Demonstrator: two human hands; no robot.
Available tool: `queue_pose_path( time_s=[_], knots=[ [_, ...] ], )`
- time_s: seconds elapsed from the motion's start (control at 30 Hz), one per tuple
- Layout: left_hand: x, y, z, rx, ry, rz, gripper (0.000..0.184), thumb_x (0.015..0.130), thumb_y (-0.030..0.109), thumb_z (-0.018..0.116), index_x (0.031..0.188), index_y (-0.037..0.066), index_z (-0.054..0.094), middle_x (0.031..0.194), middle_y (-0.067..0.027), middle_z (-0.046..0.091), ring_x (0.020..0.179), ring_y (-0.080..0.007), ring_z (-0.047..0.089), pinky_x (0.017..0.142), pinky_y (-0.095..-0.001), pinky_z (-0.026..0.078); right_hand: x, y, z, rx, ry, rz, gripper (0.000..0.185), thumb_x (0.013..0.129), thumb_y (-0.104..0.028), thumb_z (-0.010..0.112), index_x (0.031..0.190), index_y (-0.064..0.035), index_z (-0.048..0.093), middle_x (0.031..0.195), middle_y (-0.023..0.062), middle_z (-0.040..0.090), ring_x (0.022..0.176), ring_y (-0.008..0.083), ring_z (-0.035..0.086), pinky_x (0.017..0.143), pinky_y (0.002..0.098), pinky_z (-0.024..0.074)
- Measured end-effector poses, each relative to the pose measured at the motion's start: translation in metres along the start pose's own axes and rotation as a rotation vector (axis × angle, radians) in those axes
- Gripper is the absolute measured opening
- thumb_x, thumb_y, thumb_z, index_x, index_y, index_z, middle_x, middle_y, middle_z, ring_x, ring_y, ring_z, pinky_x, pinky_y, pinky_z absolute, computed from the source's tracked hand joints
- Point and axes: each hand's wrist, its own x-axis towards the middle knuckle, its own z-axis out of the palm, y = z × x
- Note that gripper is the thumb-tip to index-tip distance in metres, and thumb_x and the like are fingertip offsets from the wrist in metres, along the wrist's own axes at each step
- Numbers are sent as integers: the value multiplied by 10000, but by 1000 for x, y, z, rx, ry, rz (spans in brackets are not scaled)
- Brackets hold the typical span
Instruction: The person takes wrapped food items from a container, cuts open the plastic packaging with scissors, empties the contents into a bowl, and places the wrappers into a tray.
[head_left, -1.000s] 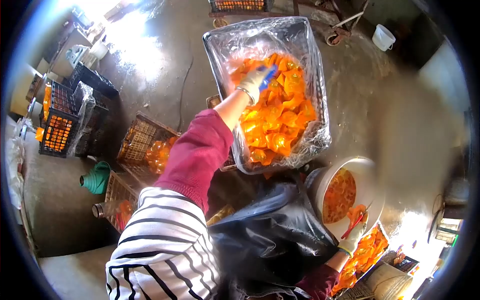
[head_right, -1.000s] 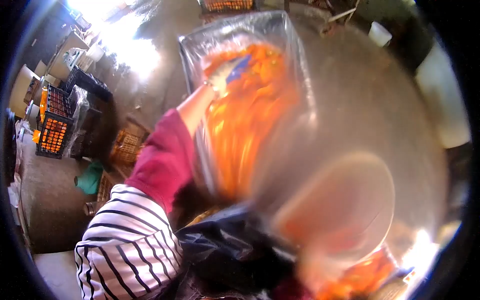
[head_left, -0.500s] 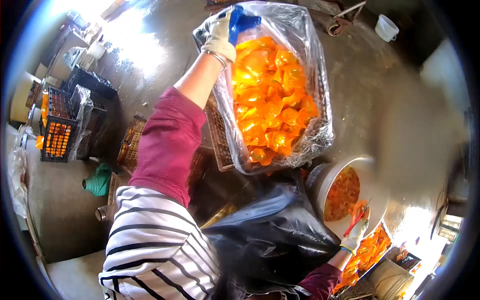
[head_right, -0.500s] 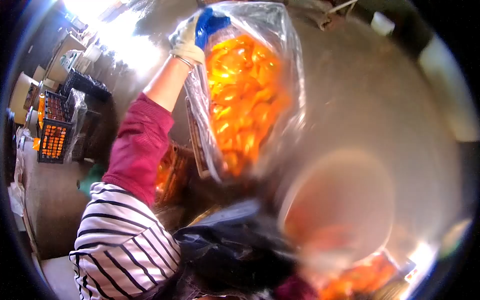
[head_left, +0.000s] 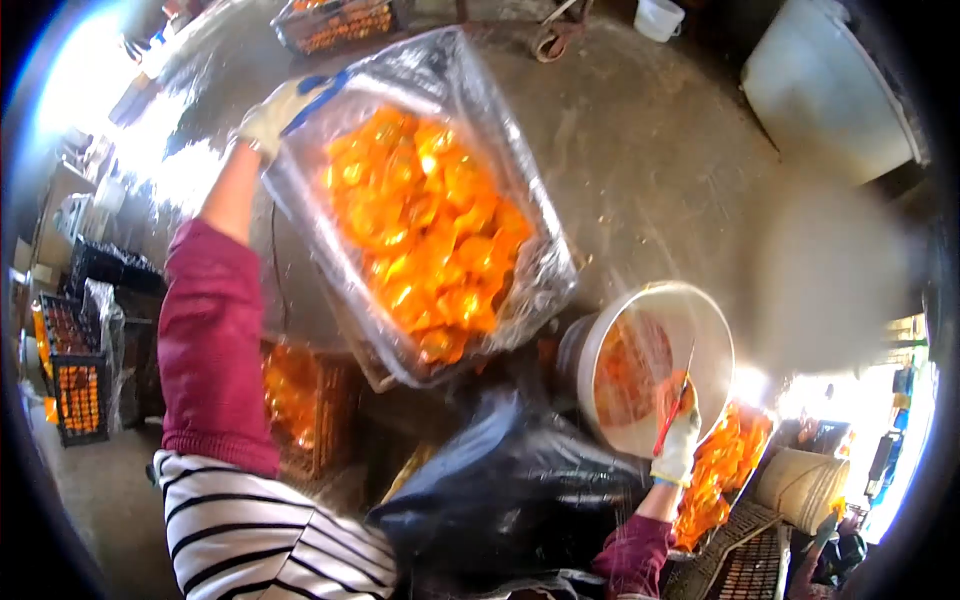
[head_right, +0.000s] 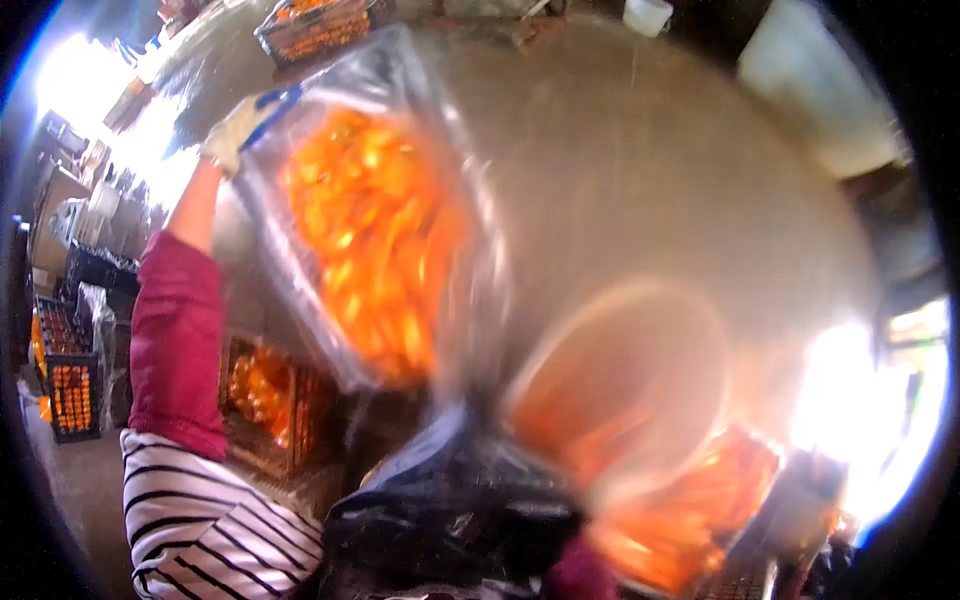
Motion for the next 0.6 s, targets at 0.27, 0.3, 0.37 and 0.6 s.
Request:
queue_pose_path(
  time_s=[0.27,0.3,0.37,0.6],
  knots=[
    [22,24,12,-77,185,-265,343,612,296,514,813,18,493,758,-124,517,702,-190,482,632,-265,360,-23,-18,-2,-284,820,-80,292,758,-265,329,892,-31,441,775,8,475,621,72,437,525,157,342],
    [14,41,6,95,198,-298,404,610,348,486,849,23,472,841,-156,484,797,-245,453,685,-291,339,-26,-19,-5,-304,782,-79,293,757,-266,330,893,-31,441,776,8,475,622,73,437,524,158,343],
    [13,28,14,119,321,-288,431,602,365,484,868,27,459,870,-169,464,827,-278,426,705,-301,328,-33,-22,-7,-342,717,-88,293,757,-266,331,894,-31,440,778,10,475,625,75,438,524,159,345],
    [-51,109,2,-26,539,-140,357,643,318,464,875,47,452,861,-140,477,789,-261,445,667,-298,340,-48,-23,-4,-442,572,-80,296,754,-269,336,896,-31,439,786,14,474,635,82,443,520,163,350]
  ],
)
